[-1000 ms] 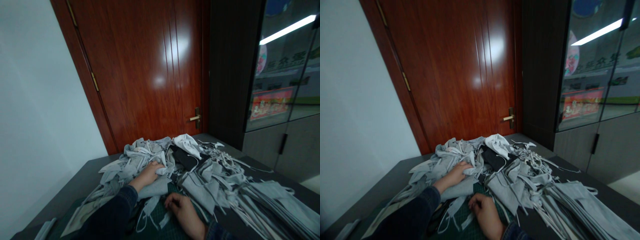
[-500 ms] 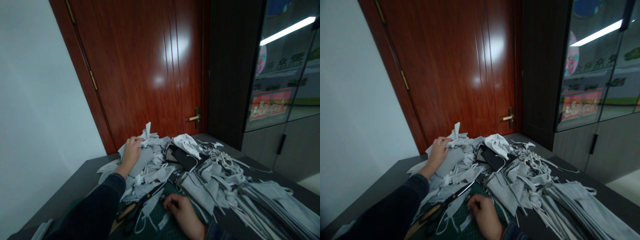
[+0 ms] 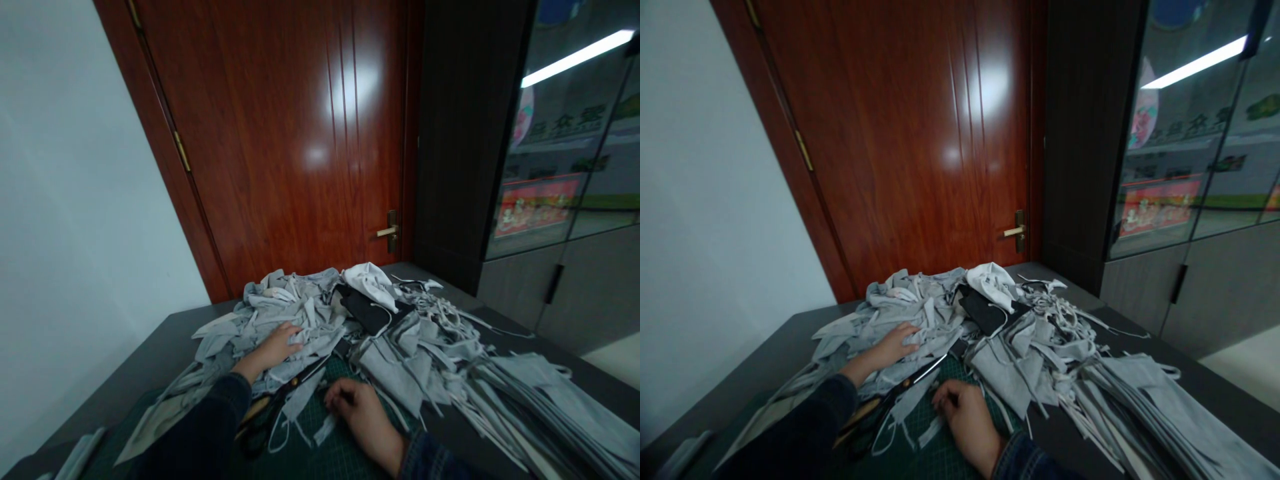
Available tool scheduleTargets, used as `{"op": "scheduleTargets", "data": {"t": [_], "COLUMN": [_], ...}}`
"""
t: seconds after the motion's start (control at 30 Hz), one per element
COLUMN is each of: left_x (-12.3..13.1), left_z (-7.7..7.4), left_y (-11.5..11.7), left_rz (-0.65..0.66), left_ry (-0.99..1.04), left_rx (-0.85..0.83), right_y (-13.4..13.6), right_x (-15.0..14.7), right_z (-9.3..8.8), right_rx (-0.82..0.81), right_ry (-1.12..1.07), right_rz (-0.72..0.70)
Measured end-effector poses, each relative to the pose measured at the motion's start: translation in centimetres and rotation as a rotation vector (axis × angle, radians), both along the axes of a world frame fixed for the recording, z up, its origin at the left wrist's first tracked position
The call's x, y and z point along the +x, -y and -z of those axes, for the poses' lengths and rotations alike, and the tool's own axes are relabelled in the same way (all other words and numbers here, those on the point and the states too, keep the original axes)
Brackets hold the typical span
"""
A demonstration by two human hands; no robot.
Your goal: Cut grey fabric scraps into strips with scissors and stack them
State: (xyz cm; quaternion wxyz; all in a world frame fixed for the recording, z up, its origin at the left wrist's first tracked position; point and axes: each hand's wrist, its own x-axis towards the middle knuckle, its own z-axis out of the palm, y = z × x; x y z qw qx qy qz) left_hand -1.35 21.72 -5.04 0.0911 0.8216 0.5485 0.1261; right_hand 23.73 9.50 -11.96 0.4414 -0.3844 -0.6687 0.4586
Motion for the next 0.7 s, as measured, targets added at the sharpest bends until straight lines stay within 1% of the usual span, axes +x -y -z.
{"op": "scheduleTargets", "data": {"t": [0.13, 0.23, 0.33, 0.43, 0.47, 0.53, 0.63, 0.7], "left_x": [-0.1, 0.1, 0.2, 0.1, -0.1, -0.7, -1.9, -2.6], "left_z": [0.2, 0.0, -0.8, -2.2, -2.8, -3.9, -4.9, -5.1], "left_y": [0.2, 0.5, 0.4, -0.5, -1.0, -2.1, -3.5, -4.3], "left_rz": [-0.008, -0.02, -0.023, -0.028, -0.046, -0.125, -0.274, -0.331], "left_ry": [0.025, 0.035, 0.038, 0.037, 0.035, 0.027, -0.001, -0.026], "left_rx": [-0.001, -0.007, -0.028, -0.064, -0.065, -0.028, 0.124, 0.219], "right_y": [0.0, 0.1, 0.1, 0.1, 0.1, 0.0, -0.1, -0.1], "right_x": [0.1, 0.0, 0.0, -0.1, -0.1, -0.2, -0.3, -0.4], "right_z": [-0.2, -0.5, -0.7, -0.6, -0.5, -0.3, 0.2, 0.4], "right_rx": [0.011, 0.005, 0.006, 0.003, 0.002, 0.003, 0.016, 0.024], "right_ry": [0.023, 0.019, 0.019, 0.024, 0.022, 0.012, 0.009, 0.015], "right_rz": [0.021, 0.031, 0.038, 0.031, 0.027, 0.019, 0.014, 0.013]}}
